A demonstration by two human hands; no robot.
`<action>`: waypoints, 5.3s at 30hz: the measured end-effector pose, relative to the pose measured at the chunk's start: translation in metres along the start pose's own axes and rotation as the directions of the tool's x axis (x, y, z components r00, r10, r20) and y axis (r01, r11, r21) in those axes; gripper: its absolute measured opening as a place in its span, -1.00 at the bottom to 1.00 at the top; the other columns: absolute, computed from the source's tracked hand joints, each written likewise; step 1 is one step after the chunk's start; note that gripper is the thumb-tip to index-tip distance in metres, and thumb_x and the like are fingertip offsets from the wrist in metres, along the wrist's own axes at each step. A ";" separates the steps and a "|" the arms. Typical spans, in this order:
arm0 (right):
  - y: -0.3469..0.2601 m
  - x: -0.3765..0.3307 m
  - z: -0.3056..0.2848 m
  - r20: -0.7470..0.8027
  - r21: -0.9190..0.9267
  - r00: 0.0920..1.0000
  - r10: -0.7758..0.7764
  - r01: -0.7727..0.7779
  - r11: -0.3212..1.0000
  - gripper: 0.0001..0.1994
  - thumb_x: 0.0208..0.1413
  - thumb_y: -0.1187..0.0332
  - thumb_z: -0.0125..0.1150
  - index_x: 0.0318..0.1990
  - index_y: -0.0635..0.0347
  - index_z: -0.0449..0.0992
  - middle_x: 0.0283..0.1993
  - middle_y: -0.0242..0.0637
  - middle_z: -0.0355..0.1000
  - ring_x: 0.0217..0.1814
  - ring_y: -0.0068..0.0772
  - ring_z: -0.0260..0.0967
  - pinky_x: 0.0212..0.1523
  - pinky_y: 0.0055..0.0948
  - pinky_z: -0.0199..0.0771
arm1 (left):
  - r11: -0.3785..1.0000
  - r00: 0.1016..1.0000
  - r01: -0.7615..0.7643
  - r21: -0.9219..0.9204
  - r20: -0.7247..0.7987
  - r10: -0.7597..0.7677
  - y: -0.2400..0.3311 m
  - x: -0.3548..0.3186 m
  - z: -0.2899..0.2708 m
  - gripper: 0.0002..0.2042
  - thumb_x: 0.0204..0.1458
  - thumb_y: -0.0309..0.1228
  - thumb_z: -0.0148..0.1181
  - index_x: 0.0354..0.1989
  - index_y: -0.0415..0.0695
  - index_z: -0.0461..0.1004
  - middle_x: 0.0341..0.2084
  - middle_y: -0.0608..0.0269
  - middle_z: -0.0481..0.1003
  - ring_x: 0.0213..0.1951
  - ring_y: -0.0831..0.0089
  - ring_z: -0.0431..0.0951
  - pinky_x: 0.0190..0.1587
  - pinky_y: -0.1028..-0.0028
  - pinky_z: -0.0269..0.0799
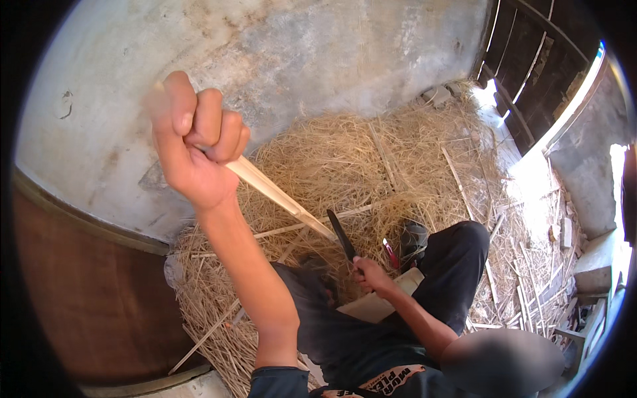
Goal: The person sits on straw and uses a knife to shave and shape a long bamboo stick, then switches to a red utility knife to continue smoothing the surface. The person rotates the stick frequently to work on different sides.
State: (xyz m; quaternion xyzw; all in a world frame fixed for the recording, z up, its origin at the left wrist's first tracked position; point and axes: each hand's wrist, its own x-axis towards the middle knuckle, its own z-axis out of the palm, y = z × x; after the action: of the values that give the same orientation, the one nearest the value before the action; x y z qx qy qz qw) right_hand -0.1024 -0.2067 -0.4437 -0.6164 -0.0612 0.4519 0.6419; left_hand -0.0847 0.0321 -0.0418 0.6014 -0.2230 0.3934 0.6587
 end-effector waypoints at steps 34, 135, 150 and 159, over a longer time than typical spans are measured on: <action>-0.015 0.000 0.012 -0.028 -0.211 1.000 -0.003 -0.003 0.977 -0.49 0.54 -0.03 -0.04 -0.11 0.36 0.52 -0.44 -0.18 0.34 -0.37 -0.30 0.35 -0.19 -0.14 0.45 | 0.924 0.966 0.152 -0.352 0.249 -0.064 -0.013 0.003 -0.004 -0.46 0.43 0.30 -0.31 -0.40 0.11 0.10 -0.76 0.58 0.01 -0.76 0.72 -0.20 -0.71 0.54 -0.36; -0.011 0.007 0.028 -0.307 0.138 0.913 -0.269 0.323 0.936 -0.53 0.58 0.07 -0.16 -0.41 0.14 0.32 -0.58 -0.32 0.16 -0.50 -0.32 0.24 -0.38 -0.21 0.27 | 0.652 0.712 0.188 0.735 -0.559 0.425 -0.038 0.032 -0.017 -0.45 0.49 0.00 -0.06 -0.59 -0.02 0.16 -0.65 0.50 0.04 -0.60 0.67 0.06 -0.52 0.53 -0.05; 0.062 0.023 0.036 -0.080 -0.192 0.986 -0.145 0.128 0.973 -0.45 0.57 -0.06 -0.14 -0.32 0.24 0.46 -0.49 -0.28 0.34 -0.43 -0.36 0.29 -0.29 -0.26 0.34 | 0.995 0.988 0.061 0.074 -0.147 -0.049 -0.024 0.018 -0.036 -0.47 0.33 0.28 0.09 -0.28 0.01 0.28 -0.55 0.47 0.24 -0.64 0.63 0.14 -0.60 0.61 0.10; 0.018 0.010 0.015 0.148 0.238 0.972 0.181 -0.213 0.948 -0.55 0.54 -0.13 -0.09 -0.28 0.01 0.35 -0.56 -0.53 0.10 -0.64 -0.62 -0.04 -0.61 -0.46 0.01 | 0.991 0.980 0.118 0.068 0.152 -0.127 -0.068 0.000 -0.052 -0.39 0.19 0.36 0.21 -0.39 0.09 0.15 -0.72 0.49 0.16 -0.74 0.70 0.15 -0.71 0.68 0.03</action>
State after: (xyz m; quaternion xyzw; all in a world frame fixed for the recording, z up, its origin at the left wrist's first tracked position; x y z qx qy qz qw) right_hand -0.1157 -0.1920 -0.4604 -0.5034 0.0187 0.5555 0.6615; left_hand -0.0405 0.0848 -0.0931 0.6619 -0.2249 0.3101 0.6443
